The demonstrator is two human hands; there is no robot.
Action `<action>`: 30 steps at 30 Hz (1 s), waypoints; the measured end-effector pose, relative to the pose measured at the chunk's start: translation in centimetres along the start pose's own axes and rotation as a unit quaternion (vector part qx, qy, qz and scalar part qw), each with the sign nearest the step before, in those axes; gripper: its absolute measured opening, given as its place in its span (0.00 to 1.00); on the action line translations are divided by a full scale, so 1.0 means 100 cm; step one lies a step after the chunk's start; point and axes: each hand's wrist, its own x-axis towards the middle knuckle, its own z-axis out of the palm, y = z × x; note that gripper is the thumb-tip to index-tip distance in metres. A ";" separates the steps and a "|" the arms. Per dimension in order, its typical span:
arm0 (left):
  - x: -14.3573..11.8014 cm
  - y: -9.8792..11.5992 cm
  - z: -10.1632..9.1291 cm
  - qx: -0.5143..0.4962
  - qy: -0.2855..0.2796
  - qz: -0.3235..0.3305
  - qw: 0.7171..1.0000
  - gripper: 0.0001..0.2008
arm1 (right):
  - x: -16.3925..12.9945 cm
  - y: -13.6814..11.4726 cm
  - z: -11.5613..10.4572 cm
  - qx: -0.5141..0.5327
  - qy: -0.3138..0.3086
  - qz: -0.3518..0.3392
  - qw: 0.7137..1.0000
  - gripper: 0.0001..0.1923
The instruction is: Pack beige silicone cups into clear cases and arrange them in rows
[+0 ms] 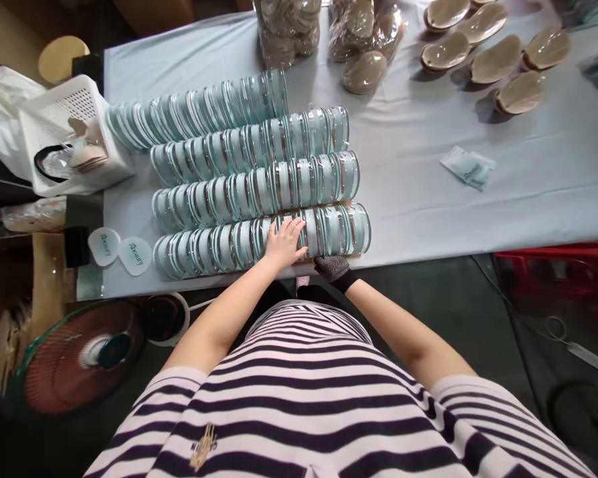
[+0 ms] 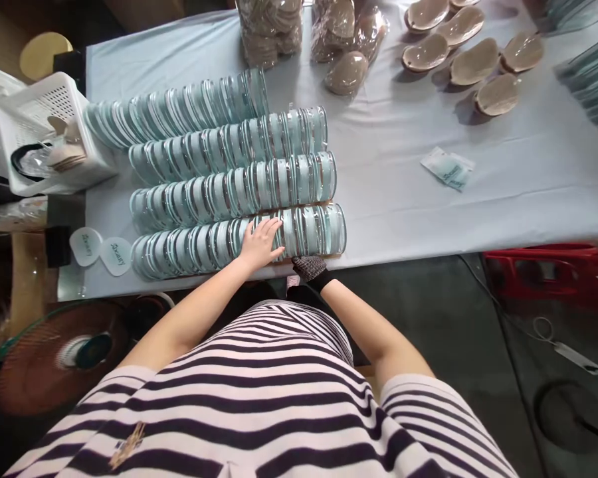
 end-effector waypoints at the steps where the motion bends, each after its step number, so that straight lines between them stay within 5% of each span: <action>1: -0.001 0.000 -0.001 0.003 -0.001 -0.002 1.000 0.35 | 0.000 0.001 0.004 0.007 0.002 0.001 1.000 0.19; 4: 0.001 0.007 -0.005 0.011 -0.003 0.007 1.000 0.35 | 0.003 0.020 -0.018 0.034 0.063 0.021 0.997 0.20; 7: 0.015 0.023 -0.006 0.016 -0.002 0.044 0.999 0.39 | 0.023 0.051 -0.074 0.012 0.156 0.102 0.982 0.22; 8: 0.021 0.029 -0.005 0.017 -0.006 0.054 0.998 0.39 | 0.034 0.059 -0.094 -0.012 0.148 0.118 0.982 0.21; 11: 0.038 0.041 -0.001 0.027 -0.029 0.062 0.997 0.38 | 0.075 0.068 -0.142 -0.062 -0.002 0.087 0.994 0.18; 13: 0.043 0.044 0.003 0.034 -0.037 0.063 0.997 0.37 | 0.099 0.064 -0.159 -0.091 -0.080 0.039 0.992 0.17; 16: 0.044 0.043 0.005 0.043 -0.037 0.062 0.996 0.37 | 0.108 0.058 -0.167 -0.136 -0.100 -0.016 0.986 0.17; 20: 0.042 0.043 0.003 0.040 -0.044 0.052 0.997 0.37 | 0.069 0.061 -0.148 -0.092 -0.004 -0.003 0.996 0.14; 23: 0.042 0.044 0.003 0.033 -0.039 0.053 0.997 0.37 | 0.024 0.060 -0.105 -0.023 0.056 0.056 0.997 0.16; 27: 0.041 0.042 0.005 0.034 -0.042 0.053 0.997 0.39 | -0.017 0.044 -0.032 0.045 0.018 0.107 0.993 0.19; 30: 0.038 0.041 0.004 0.037 -0.042 0.051 0.997 0.39 | -0.027 0.037 -0.002 0.060 0.002 0.113 0.992 0.20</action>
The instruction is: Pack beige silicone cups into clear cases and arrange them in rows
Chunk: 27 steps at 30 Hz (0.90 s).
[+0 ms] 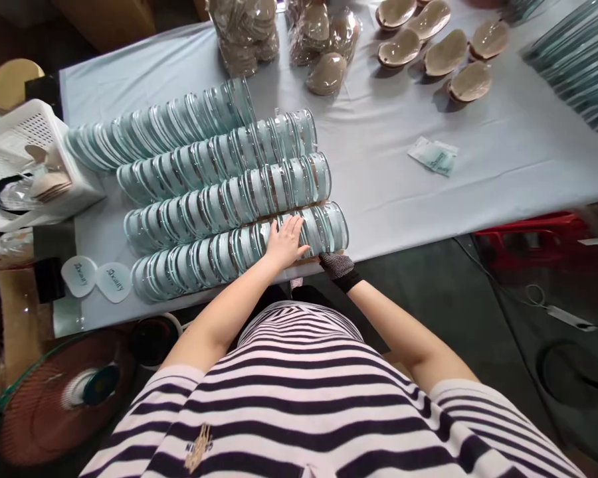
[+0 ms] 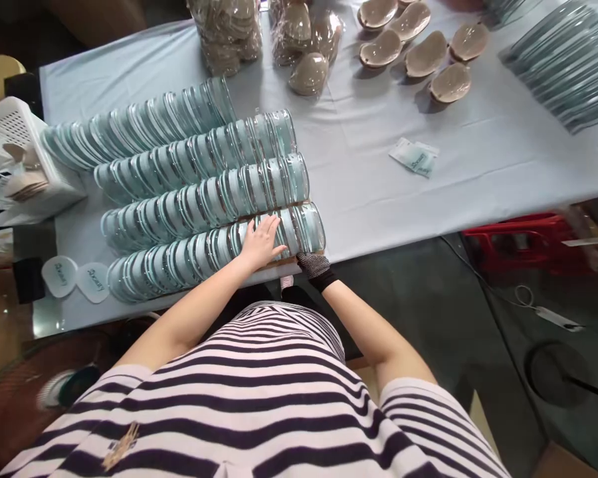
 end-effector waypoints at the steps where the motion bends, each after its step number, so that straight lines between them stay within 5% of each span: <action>1: -0.001 0.001 -0.001 0.001 0.001 -0.003 1.000 0.39 | -0.001 0.002 0.001 0.002 -0.004 -0.003 1.000 0.20; 4: 0.000 0.008 -0.007 0.006 0.012 0.010 1.000 0.40 | 0.005 0.017 -0.027 0.011 0.047 0.010 0.999 0.22; 8: 0.018 0.026 -0.010 0.015 0.026 0.073 0.997 0.42 | 0.044 0.042 -0.102 -0.039 0.185 0.059 0.980 0.21; 13: 0.039 0.037 -0.002 0.021 -0.011 0.088 0.996 0.37 | 0.113 0.030 -0.164 -0.147 -0.078 -0.013 0.986 0.20; 17: 0.041 0.035 0.002 0.026 -0.014 0.082 0.996 0.38 | 0.125 0.022 -0.168 -0.199 -0.112 -0.070 0.971 0.21; 23: 0.038 0.036 0.002 0.015 -0.013 0.085 0.996 0.38 | 0.091 0.049 -0.153 -0.128 -0.015 -0.093 0.987 0.16; 27: 0.037 0.034 0.002 0.013 -0.018 0.089 0.996 0.40 | 0.056 0.058 -0.119 -0.083 0.045 -0.062 0.994 0.18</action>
